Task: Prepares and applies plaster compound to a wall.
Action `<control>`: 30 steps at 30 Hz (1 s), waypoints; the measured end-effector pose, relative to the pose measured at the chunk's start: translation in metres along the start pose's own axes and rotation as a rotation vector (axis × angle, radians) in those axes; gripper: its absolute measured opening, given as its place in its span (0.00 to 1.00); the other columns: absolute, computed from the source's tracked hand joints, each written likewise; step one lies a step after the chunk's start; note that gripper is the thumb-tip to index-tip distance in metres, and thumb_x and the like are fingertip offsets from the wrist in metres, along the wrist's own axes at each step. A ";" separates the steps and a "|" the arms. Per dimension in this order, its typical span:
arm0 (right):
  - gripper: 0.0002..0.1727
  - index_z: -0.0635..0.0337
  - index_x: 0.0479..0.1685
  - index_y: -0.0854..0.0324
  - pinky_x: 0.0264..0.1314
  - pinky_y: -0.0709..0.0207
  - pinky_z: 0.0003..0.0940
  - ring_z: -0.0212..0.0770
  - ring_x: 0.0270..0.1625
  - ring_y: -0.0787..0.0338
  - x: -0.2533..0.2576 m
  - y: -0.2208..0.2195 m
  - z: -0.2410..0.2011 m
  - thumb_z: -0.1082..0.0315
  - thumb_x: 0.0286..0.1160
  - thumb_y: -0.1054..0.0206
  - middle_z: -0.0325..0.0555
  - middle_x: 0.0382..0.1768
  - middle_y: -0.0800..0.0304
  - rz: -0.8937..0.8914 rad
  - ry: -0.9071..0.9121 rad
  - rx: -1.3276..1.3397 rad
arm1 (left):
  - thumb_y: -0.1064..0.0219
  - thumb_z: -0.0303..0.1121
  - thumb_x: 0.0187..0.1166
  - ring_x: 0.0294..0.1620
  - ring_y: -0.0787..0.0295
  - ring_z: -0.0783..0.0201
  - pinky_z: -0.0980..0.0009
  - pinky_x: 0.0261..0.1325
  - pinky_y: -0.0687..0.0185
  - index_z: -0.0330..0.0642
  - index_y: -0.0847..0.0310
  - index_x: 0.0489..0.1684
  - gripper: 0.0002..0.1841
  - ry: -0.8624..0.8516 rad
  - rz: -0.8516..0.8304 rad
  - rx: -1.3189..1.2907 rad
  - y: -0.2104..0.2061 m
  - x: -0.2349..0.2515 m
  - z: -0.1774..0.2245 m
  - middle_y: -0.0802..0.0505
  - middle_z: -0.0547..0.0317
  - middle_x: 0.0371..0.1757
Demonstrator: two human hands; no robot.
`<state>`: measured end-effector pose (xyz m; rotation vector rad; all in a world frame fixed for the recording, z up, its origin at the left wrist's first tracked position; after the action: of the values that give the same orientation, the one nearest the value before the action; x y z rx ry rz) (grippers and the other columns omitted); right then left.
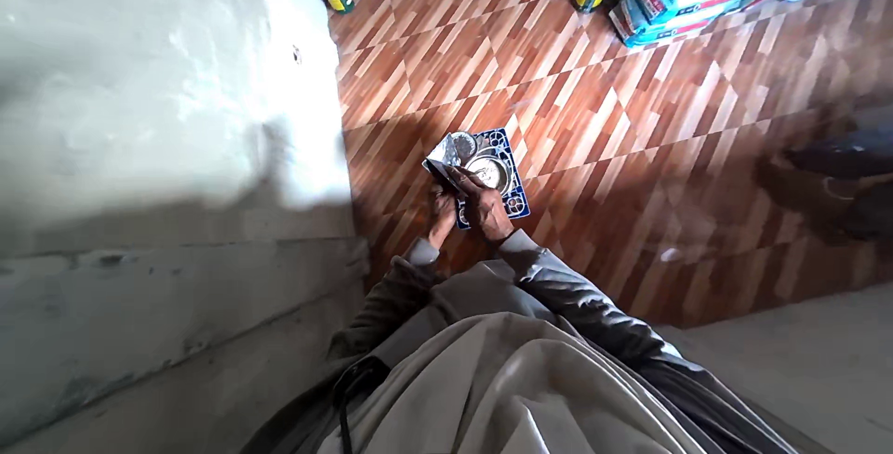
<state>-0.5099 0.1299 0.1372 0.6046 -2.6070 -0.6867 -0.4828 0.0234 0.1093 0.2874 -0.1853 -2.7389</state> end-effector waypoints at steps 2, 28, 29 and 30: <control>0.28 0.51 0.79 0.21 0.66 0.15 0.50 0.49 0.67 0.09 0.006 0.011 0.008 0.78 0.80 0.42 0.50 0.76 0.17 0.016 -0.028 0.026 | 0.46 0.24 0.88 0.59 0.13 0.67 0.69 0.68 0.19 0.26 0.21 0.65 0.15 -0.043 0.024 -0.025 -0.010 0.009 0.004 0.10 0.45 0.56; 0.28 0.51 0.78 0.19 0.83 0.25 0.44 0.44 0.80 0.19 0.002 0.054 0.044 0.78 0.77 0.42 0.49 0.77 0.17 0.010 0.056 0.117 | 0.50 0.21 0.87 0.65 0.17 0.64 0.69 0.72 0.24 0.23 0.25 0.70 0.18 0.191 0.005 0.068 -0.065 0.019 0.013 0.13 0.40 0.62; 0.28 0.51 0.78 0.19 0.80 0.23 0.44 0.45 0.78 0.17 0.003 0.053 0.042 0.79 0.77 0.42 0.49 0.76 0.17 0.040 0.042 0.109 | 0.51 0.22 0.89 0.69 0.19 0.61 0.68 0.77 0.27 0.23 0.26 0.72 0.18 0.180 -0.055 0.192 -0.066 0.019 0.018 0.14 0.37 0.66; 0.28 0.51 0.77 0.19 0.77 0.20 0.44 0.45 0.76 0.15 0.004 0.053 0.041 0.80 0.78 0.42 0.49 0.75 0.16 0.072 0.026 0.102 | 0.53 0.23 0.90 0.75 0.21 0.56 0.65 0.81 0.32 0.21 0.28 0.74 0.20 0.166 -0.122 0.310 -0.065 0.019 0.023 0.16 0.33 0.70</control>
<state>-0.5477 0.1848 0.1334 0.5430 -2.6384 -0.5233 -0.5283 0.0775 0.1173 0.6262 -0.5659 -2.7824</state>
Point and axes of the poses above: each hand's wrist, its own x-axis towards the middle knuckle, its own y-axis out of the back of the hand, z = x × y, the point moved 6 cm from there along x, towards the middle knuckle
